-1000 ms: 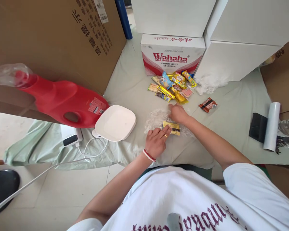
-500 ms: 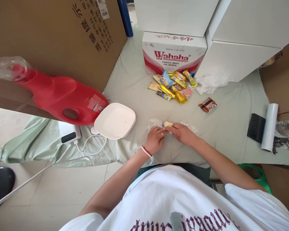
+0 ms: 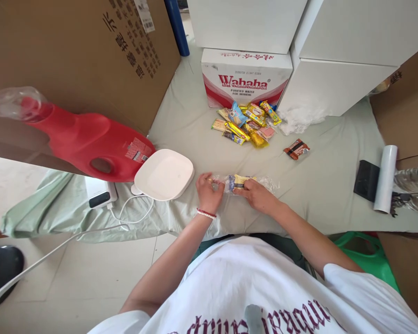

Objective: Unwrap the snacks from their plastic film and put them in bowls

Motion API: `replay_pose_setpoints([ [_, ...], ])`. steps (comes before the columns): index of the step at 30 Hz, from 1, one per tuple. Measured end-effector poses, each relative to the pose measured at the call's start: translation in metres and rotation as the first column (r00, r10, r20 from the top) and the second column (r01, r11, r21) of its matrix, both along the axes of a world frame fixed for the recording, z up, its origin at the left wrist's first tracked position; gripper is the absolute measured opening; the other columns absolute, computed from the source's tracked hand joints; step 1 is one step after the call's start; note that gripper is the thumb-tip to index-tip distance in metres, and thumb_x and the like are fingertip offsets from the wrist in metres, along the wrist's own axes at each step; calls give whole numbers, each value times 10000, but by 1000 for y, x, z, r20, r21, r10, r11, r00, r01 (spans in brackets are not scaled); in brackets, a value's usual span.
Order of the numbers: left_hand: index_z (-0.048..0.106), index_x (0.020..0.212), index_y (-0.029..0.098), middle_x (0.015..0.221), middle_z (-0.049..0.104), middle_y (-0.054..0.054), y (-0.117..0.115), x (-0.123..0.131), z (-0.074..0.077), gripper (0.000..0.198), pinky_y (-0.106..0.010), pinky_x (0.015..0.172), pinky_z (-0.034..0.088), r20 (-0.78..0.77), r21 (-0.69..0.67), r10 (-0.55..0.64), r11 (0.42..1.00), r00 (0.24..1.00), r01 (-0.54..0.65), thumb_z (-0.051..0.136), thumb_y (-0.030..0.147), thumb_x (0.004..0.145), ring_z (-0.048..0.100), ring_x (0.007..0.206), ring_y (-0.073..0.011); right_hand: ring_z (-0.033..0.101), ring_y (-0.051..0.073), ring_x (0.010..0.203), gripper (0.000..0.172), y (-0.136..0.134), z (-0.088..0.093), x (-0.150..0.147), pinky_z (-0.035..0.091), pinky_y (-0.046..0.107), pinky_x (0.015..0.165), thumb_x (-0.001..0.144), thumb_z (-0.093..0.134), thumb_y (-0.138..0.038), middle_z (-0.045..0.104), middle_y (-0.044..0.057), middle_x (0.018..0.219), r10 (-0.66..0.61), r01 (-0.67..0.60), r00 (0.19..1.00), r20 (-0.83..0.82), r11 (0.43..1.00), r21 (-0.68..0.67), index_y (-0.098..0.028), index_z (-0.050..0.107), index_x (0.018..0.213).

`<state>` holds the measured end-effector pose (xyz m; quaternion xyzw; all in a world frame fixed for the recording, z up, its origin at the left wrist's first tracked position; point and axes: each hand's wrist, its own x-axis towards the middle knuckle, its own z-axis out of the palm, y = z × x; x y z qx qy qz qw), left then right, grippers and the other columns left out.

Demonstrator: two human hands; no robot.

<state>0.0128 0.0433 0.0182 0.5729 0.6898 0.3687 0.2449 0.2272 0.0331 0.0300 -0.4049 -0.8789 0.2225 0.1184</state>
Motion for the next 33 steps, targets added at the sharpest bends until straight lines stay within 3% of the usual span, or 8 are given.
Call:
replay_pose_setpoints([
  [5,606,834,228,1002,706,-47,-11,28,20,61,-330,869,563,98,138,-290,951,952,276,620,263,882,687,948,-179,499,249,914,425,-4,-4,-5,500,401,849,1025,366,-145,594,101,950,-42,43,999,-17,999,29,-184,769,1154],
  [9,670,1138,214,1280,728,-93,-20,42,27,223,-432,1013,507,-129,134,-532,827,837,546,540,233,957,658,1202,-239,539,283,1073,358,-26,-3,-3,520,475,959,1033,412,-199,638,151,1123,-108,113,986,-130,993,35,-157,753,1134],
  [14,701,1243,216,1506,624,-78,-34,40,17,315,-511,1061,418,-502,46,-555,749,663,661,490,223,1010,585,1332,-287,619,246,1084,283,-66,7,18,537,428,982,1040,480,-259,705,96,1108,-185,172,939,-288,983,-70,-223,744,1136],
  [17,689,1292,205,1542,588,-84,-39,41,10,362,-492,1058,411,-588,45,-535,727,607,685,514,158,979,573,1356,-273,633,222,898,330,-65,8,34,549,390,876,1067,440,-350,695,82,955,-604,612,746,-280,788,-67,-205,725,1151],
  [20,689,1297,205,1547,581,-89,-39,43,5,376,-495,1056,408,-625,66,-505,725,595,685,521,140,966,574,1363,-271,581,317,1106,481,-44,4,44,493,494,991,975,600,-510,657,173,1145,-814,827,562,-147,552,104,-141,679,1275],
  [23,688,1297,198,1547,579,-88,-40,44,2,395,-495,1047,417,-633,84,-486,731,603,678,520,116,949,584,1359,-274,520,365,1231,465,-26,3,45,461,493,1015,885,717,-484,605,200,1332,-768,761,638,60,641,105,-158,703,1216],
  [29,681,1324,201,1525,599,-100,-41,47,-5,440,-506,1071,463,-570,89,-522,728,634,680,485,85,948,589,1378,-281,621,212,818,172,-1,34,13,449,306,747,1008,527,-313,706,55,913,-636,644,765,103,756,-117,-221,672,1017],
  [33,671,1327,126,1456,642,-184,-36,46,-8,436,-520,1159,467,-500,75,-587,703,637,707,486,86,934,507,1470,-306,633,230,867,146,28,48,-27,445,317,760,1018,504,-243,716,95,989,-533,558,826,184,820,-130,-203,645,1016],
])
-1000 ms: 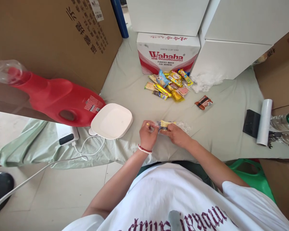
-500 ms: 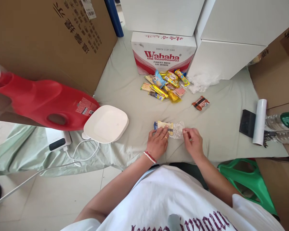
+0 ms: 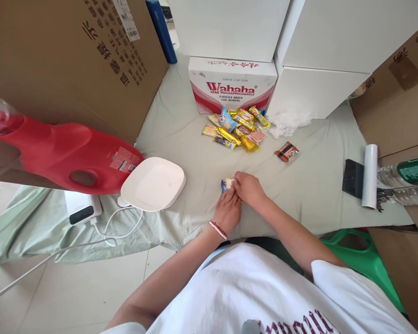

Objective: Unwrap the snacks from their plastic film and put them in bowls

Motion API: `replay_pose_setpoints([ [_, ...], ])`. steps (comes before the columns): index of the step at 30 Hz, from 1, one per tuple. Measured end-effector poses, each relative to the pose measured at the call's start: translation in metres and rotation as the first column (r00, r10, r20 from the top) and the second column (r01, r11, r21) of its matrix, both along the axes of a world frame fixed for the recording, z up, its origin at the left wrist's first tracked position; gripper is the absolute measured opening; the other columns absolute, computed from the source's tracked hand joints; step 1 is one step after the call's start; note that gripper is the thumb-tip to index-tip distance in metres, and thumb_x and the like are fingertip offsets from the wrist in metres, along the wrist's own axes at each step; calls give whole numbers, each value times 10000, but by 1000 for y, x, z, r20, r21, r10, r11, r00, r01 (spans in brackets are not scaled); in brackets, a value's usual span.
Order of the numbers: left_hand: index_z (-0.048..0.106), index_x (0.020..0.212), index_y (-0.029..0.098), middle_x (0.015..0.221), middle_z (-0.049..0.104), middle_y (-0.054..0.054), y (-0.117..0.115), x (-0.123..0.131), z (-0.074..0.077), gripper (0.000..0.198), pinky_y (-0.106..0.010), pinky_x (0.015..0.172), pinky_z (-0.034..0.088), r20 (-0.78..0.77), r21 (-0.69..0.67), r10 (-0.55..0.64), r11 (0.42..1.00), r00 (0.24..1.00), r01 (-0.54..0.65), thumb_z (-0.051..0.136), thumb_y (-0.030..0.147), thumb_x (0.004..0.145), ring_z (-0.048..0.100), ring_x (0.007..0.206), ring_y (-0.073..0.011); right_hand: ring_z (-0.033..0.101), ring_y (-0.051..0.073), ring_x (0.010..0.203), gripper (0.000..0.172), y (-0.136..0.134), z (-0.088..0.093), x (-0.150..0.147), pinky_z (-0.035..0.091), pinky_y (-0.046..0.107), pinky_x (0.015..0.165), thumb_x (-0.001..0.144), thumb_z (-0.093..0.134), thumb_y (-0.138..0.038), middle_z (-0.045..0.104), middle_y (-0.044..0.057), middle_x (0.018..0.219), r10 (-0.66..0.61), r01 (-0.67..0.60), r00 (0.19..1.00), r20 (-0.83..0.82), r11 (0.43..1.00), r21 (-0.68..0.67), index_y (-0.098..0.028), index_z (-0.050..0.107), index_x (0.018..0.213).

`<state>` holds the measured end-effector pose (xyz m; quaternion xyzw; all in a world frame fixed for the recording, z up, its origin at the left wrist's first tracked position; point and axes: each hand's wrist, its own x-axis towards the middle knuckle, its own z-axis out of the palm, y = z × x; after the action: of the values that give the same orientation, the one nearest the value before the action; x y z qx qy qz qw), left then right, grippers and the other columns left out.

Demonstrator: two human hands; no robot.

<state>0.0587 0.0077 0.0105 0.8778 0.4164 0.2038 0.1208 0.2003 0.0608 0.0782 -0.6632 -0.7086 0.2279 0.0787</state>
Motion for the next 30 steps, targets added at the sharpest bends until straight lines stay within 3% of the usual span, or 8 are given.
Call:
replay_pose_setpoints([
  [6,567,1439,101,1553,531,-219,-18,-34,12,566,-560,1205,467,185,-10,-98,995,978,102,454,59,886,369,1558,-307,590,255,952,239,-2,-11,-23,470,352,822,1068,456,-302,622,154,1139,16,-17,1000,22,999,35,-158,621,1162],
  [11,692,1202,192,1231,747,-121,-37,-61,15,372,-546,1105,546,305,-20,17,1000,952,-12,484,70,918,604,1319,-282,488,366,1111,568,-23,-23,-32,470,490,914,932,684,-578,580,210,1211,74,-98,990,123,975,201,-137,608,1282],
  [15,707,1035,216,1129,770,-95,-41,-67,17,271,-499,1027,592,386,-99,136,989,912,-106,485,90,943,651,1232,-260,496,370,1144,459,-28,-26,-32,479,511,940,927,733,-337,592,220,1288,51,-76,992,115,973,220,-165,607,1334],
  [19,671,1182,236,1262,721,-114,-40,-71,28,228,-521,1070,563,454,-195,290,955,843,-224,551,209,990,633,1279,-260,569,318,1208,373,-37,-12,-17,495,481,1029,1008,567,-264,608,171,1377,-6,44,980,-197,980,192,-213,610,1375],
  [22,520,1441,233,1547,523,-179,-32,-76,38,572,-508,1082,557,506,-360,419,897,754,-257,708,402,927,514,1444,-306,641,262,1203,374,-48,1,-8,513,432,1061,1021,550,-365,677,115,1321,71,-54,843,-533,997,46,-222,635,1356],
  [24,509,1456,225,1525,549,-185,-25,-78,46,698,-461,1027,593,515,-530,442,837,734,-133,760,508,868,575,1389,-314,676,241,1171,376,-56,5,-8,532,408,1045,1003,581,-423,718,90,1269,86,-179,698,-710,982,-57,-217,667,1306],
  [27,643,1292,226,1210,753,-113,-18,-80,61,568,-388,912,632,489,-693,424,719,762,45,749,573,854,745,1079,-260,702,225,1145,392,-66,2,-15,555,387,1016,981,613,-475,746,69,1228,7,-244,546,-838,958,-151,-218,676,1270],
  [30,707,1222,246,1091,791,-63,-15,-81,79,482,-348,861,627,425,-706,414,709,805,8,734,567,864,759,965,-234,693,222,1188,430,-74,0,-22,556,393,1035,981,624,-498,736,72,1266,-59,-193,507,-860,965,-180,-241,624,1325],
])
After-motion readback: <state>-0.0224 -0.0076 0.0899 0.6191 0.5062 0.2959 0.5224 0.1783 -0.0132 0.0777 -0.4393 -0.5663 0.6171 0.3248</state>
